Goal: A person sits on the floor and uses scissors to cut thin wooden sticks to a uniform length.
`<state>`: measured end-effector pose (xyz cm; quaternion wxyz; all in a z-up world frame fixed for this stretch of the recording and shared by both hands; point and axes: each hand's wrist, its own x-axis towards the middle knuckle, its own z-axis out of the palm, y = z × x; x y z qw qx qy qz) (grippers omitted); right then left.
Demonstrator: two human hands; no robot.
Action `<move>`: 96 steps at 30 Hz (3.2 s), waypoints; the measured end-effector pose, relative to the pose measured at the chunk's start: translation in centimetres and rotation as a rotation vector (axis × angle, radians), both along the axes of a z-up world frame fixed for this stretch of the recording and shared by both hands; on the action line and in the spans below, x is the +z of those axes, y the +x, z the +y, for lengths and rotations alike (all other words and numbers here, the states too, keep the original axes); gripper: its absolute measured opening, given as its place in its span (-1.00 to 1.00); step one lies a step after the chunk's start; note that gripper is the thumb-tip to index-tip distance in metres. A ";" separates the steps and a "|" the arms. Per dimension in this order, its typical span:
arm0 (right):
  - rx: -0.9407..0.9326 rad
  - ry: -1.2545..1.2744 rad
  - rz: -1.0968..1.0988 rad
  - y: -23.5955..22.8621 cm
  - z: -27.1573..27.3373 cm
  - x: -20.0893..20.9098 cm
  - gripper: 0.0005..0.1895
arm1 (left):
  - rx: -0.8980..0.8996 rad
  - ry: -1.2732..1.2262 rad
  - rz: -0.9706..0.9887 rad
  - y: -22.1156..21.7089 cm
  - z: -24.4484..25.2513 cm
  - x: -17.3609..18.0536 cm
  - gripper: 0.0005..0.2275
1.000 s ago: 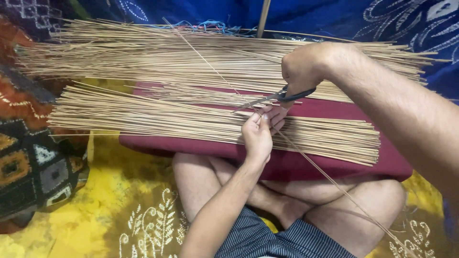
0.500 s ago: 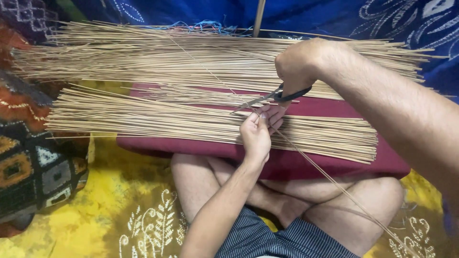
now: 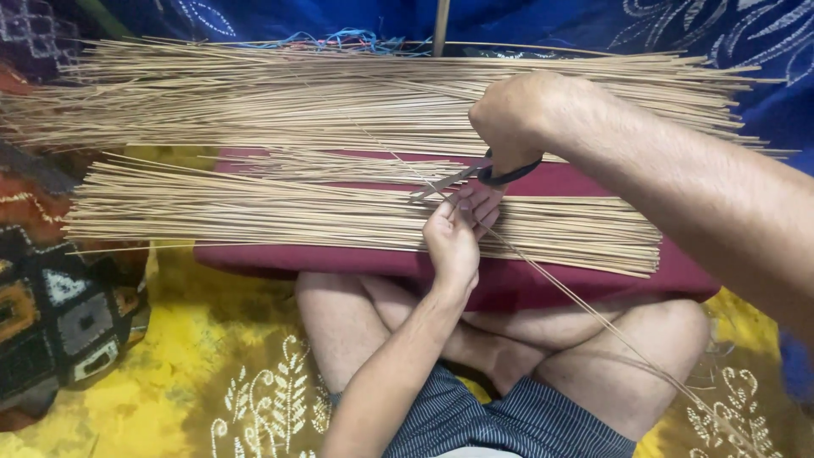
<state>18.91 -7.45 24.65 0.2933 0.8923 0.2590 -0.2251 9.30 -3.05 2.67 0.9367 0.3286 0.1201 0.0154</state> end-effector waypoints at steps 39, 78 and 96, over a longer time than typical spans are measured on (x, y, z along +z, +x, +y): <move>-0.303 1.214 0.143 -10.2 -11.5 -9.9 -0.70 | 0.251 0.041 -0.173 2.4 2.5 1.6 -0.78; -0.080 0.993 -0.223 -13.4 -17.5 -14.3 -0.70 | -0.040 2.108 -0.877 -3.6 7.5 7.2 -0.87; 0.040 0.995 -0.509 -13.7 -19.1 -14.9 -0.88 | -0.059 2.095 -0.832 -2.9 8.8 6.3 -0.87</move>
